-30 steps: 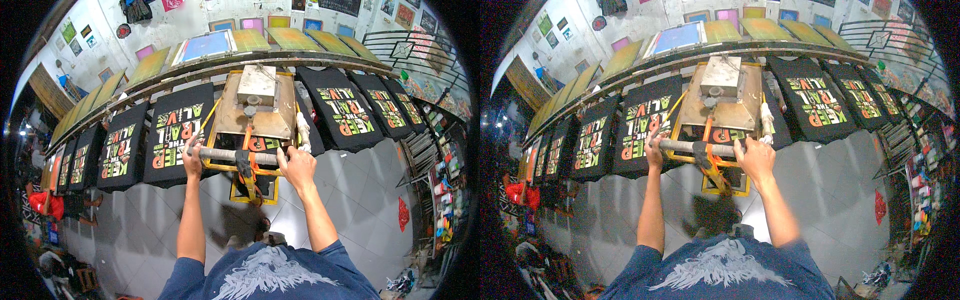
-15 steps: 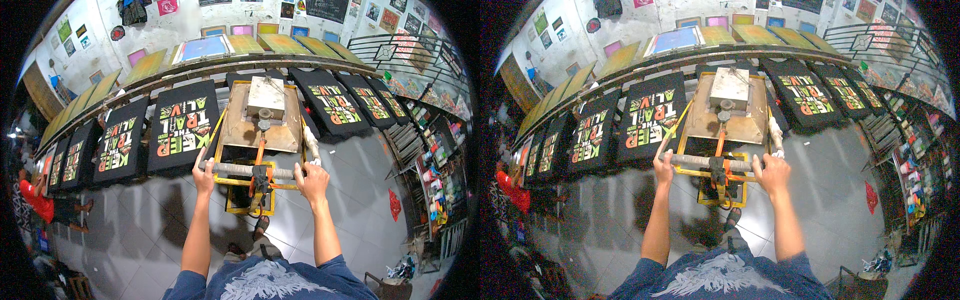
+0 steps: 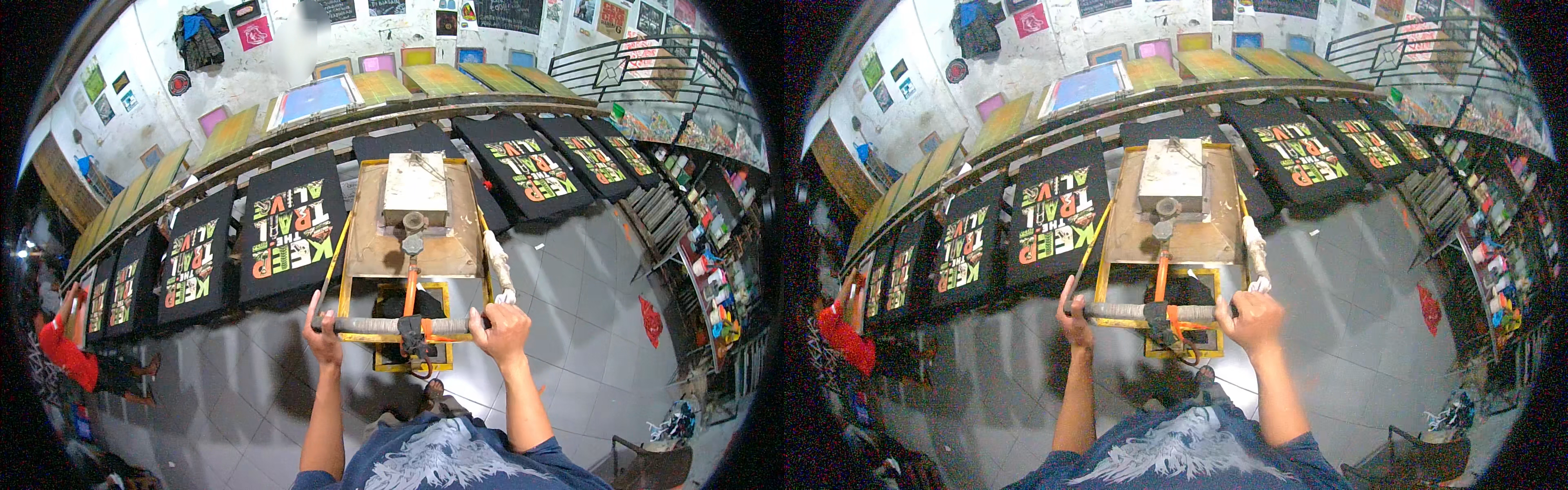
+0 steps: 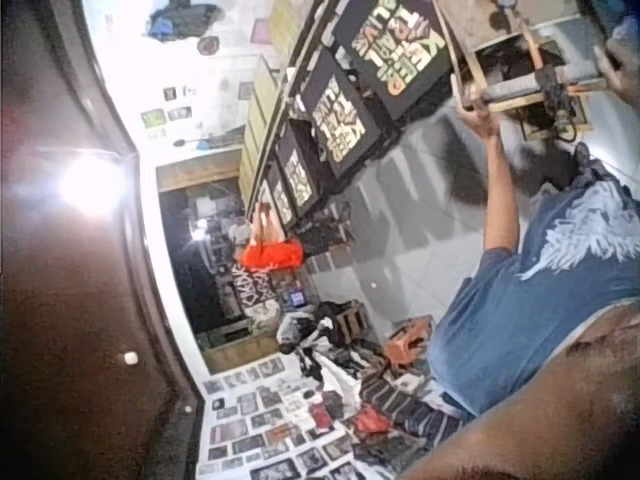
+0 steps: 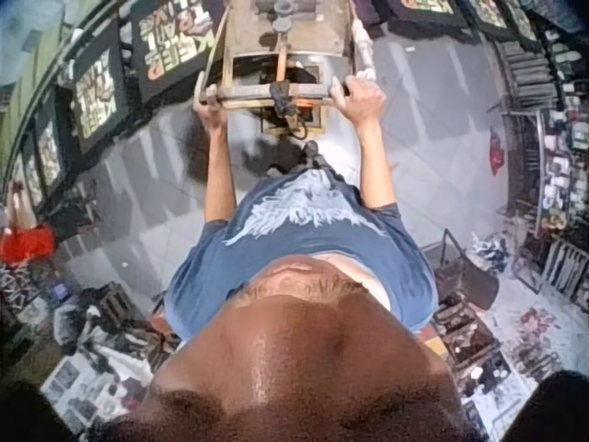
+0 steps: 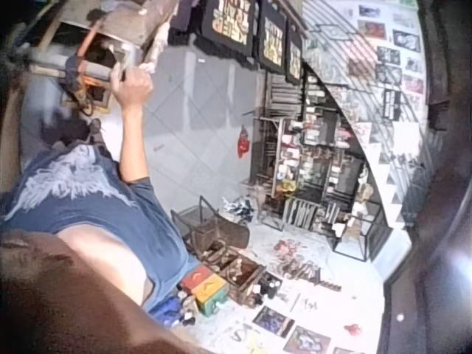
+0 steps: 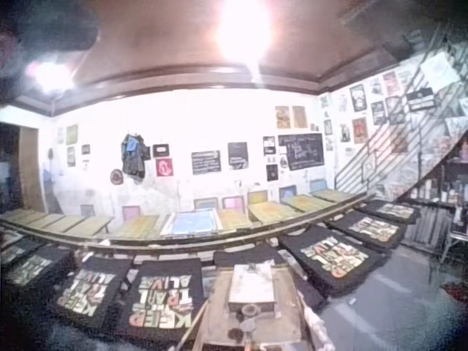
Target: The person operates a manual screen printing press to apply ink and cure designs on a series of black shirts. The person moves a sliding heating unit over each printed shirt on the press line and uses a squeegee with white ink to apply a design through a screen.
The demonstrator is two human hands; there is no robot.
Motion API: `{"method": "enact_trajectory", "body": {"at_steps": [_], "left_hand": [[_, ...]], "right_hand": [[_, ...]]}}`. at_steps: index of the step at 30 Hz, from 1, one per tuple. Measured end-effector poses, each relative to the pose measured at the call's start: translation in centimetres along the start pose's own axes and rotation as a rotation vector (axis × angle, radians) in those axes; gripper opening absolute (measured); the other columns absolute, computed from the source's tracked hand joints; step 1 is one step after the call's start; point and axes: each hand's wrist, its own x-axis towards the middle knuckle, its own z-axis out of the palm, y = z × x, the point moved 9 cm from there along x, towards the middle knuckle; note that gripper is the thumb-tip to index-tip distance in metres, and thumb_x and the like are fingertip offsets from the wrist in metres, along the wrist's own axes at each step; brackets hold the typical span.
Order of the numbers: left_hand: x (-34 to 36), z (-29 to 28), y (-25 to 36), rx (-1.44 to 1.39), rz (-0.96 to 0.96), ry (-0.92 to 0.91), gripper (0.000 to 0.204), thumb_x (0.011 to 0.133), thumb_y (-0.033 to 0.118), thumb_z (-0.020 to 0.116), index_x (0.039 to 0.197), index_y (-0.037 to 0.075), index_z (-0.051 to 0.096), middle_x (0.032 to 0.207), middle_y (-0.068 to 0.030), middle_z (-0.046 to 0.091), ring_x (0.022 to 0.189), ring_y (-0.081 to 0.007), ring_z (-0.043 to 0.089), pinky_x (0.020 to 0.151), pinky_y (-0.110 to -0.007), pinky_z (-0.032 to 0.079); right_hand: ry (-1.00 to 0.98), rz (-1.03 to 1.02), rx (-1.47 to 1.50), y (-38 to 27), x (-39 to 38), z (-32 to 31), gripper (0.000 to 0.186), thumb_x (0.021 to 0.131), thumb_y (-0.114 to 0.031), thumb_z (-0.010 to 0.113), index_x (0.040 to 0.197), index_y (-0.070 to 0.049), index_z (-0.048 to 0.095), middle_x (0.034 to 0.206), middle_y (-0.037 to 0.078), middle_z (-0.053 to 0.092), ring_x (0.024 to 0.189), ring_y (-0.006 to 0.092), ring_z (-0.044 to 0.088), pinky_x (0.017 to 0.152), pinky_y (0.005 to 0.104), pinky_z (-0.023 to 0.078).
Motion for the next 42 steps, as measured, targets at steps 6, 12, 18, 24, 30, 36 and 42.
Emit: {"method": "enact_trajectory", "body": {"at_steps": [6,12,18,24,30,36,42], "left_hand": [[0.2,-1.1,-2.4,-0.056,-0.091,-0.048,0.057,0.090,0.025,0.062,0.142,0.000,0.060,0.130,-0.0085,0.065,0.093,-0.0126,0.057,0.084,-0.027,0.049],[2.3,-0.5,6.0,0.289,0.233,0.216,0.048,0.090,0.022,0.071,0.135,0.006,0.065,0.121,-0.0101,0.062,0.105,-0.0215,0.062,0.087,-0.036,0.054],[2.8,5.0,7.9,0.553,0.157,-0.073,0.031,0.091,0.035,0.072,0.109,0.010,0.077,0.083,-0.0090,0.075,0.074,-0.0247,0.072,0.071,-0.038,0.057],[2.8,5.1,7.0,0.831,-0.135,-0.116,0.035,0.091,0.046,0.071,0.106,0.016,0.079,0.080,-0.0087,0.075,0.078,-0.0317,0.074,0.075,-0.046,0.058],[2.7,6.0,7.2,0.914,-0.156,-0.179,0.040,0.091,0.049,0.068,0.103,0.013,0.079,0.087,-0.0158,0.076,0.086,-0.0377,0.074,0.081,-0.048,0.058],[2.7,5.8,7.1,0.936,-0.143,-0.175,0.042,0.092,0.051,0.066,0.099,0.011,0.080,0.089,-0.0182,0.076,0.087,-0.0391,0.074,0.082,-0.048,0.058],[2.8,5.7,6.3,0.939,-0.133,-0.157,0.042,0.091,0.052,0.067,0.097,0.013,0.081,0.088,-0.0176,0.076,0.087,-0.0388,0.074,0.081,-0.048,0.058]], "right_hand": [[-0.005,-0.001,0.031,0.1,-0.1,0.7,0.037,0.081,-0.029,0.078,0.062,-0.012,0.052,0.059,0.008,0.054,0.055,0.0285,0.057,0.053,0.0418,0.043],[0.023,-0.041,0.027,0.1,-0.4,0.0,0.033,0.079,-0.016,0.077,0.062,-0.009,0.049,0.059,0.010,0.050,0.057,0.0320,0.053,0.055,0.0433,0.040],[0.022,-0.103,0.060,0.2,-1.2,0.9,0.030,0.087,-0.015,0.071,0.067,-0.006,0.051,0.063,0.012,0.051,0.059,0.0334,0.054,0.057,0.0452,0.041],[0.006,-0.157,0.083,0.1,-1.0,0.8,0.026,0.087,-0.016,0.071,0.069,-0.007,0.054,0.063,0.011,0.051,0.058,0.0335,0.053,0.056,0.0455,0.039],[0.007,-0.176,0.112,0.1,-0.8,0.5,0.026,0.090,-0.016,0.070,0.070,-0.006,0.057,0.064,0.010,0.052,0.060,0.0326,0.054,0.057,0.0451,0.040],[-0.007,-0.179,0.083,-0.1,-1.0,0.5,0.025,0.090,-0.016,0.071,0.071,-0.007,0.058,0.065,0.010,0.053,0.060,0.0316,0.055,0.058,0.0440,0.041],[-0.035,-0.183,0.076,-0.4,-0.7,0.2,0.024,0.090,-0.016,0.071,0.072,-0.007,0.058,0.065,0.008,0.054,0.061,0.0297,0.056,0.058,0.0429,0.042]]}}
